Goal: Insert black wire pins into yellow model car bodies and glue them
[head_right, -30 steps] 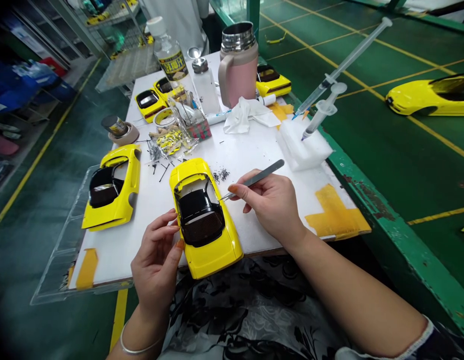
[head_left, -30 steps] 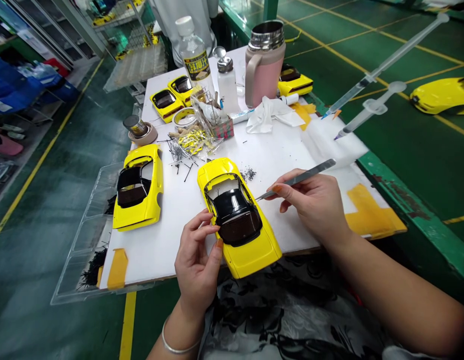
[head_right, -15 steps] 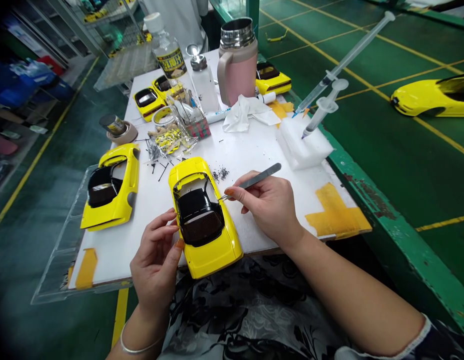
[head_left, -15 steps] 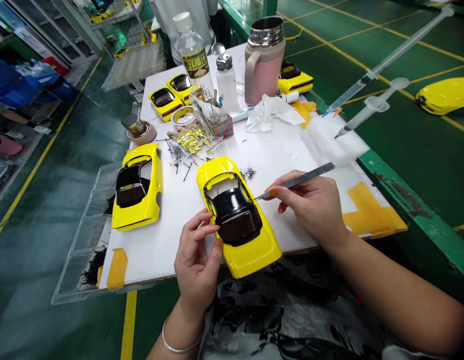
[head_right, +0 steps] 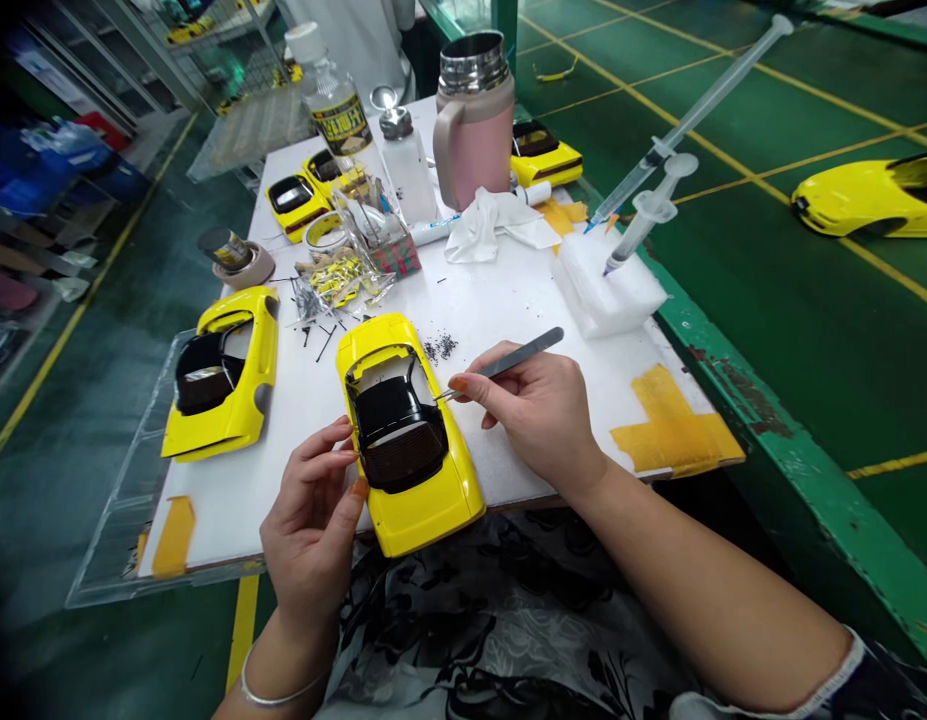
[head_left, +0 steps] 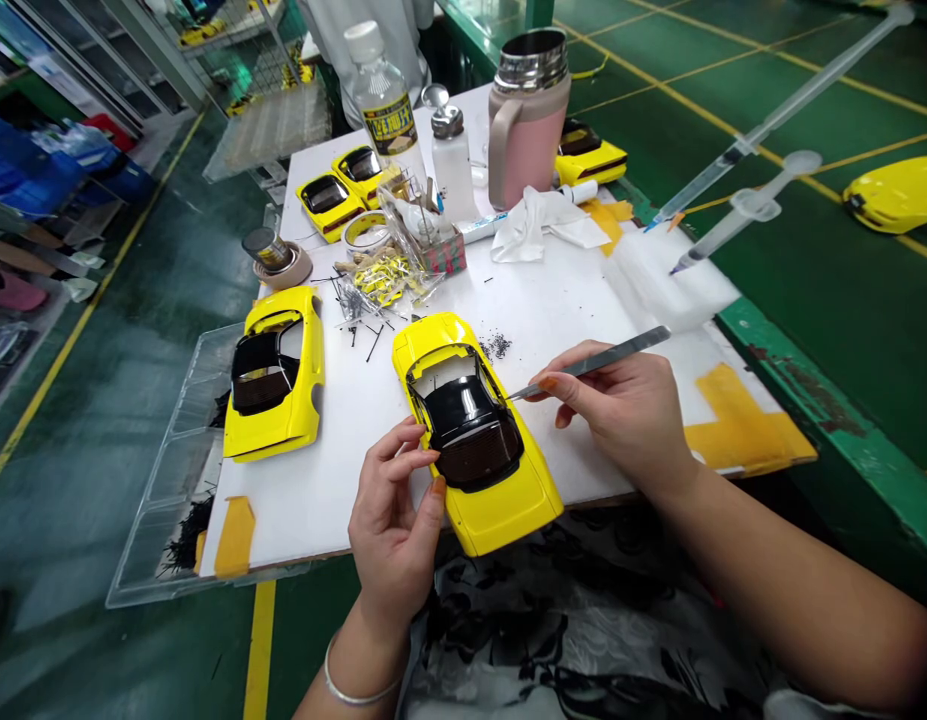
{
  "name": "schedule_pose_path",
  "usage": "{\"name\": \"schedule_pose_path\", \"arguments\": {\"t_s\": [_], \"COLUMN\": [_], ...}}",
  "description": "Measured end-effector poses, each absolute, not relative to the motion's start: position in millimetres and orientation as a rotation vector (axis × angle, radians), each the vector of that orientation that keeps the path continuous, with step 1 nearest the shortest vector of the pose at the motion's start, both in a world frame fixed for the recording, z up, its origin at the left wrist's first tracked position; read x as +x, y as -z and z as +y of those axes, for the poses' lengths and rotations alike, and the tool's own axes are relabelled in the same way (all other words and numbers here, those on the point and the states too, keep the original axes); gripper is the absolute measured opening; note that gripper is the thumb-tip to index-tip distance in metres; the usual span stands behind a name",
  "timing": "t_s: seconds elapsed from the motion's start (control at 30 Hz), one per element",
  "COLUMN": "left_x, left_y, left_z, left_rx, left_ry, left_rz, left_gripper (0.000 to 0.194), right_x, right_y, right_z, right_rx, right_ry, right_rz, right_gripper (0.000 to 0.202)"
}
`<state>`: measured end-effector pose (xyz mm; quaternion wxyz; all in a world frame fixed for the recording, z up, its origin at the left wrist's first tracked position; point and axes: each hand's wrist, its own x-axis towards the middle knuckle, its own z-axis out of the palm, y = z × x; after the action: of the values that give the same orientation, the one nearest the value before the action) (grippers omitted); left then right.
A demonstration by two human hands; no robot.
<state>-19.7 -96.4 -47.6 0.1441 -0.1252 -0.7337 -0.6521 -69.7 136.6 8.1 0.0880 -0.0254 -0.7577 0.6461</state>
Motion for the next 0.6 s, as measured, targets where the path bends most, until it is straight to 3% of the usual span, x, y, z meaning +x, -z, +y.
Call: {"name": "schedule_pose_path", "arguments": {"t_s": [0.6], "left_x": [-21.0], "left_y": [46.3], "left_z": [-95.4], "left_rx": [-0.378], "left_ry": [1.865], "left_rz": [-2.120], "left_gripper": [0.025], "right_x": [-76.0], "right_y": [-1.3], "right_z": [143.7], "right_rx": [-0.202], "right_ry": [-2.212], "right_rz": [-2.080], "right_gripper": [0.030]}}
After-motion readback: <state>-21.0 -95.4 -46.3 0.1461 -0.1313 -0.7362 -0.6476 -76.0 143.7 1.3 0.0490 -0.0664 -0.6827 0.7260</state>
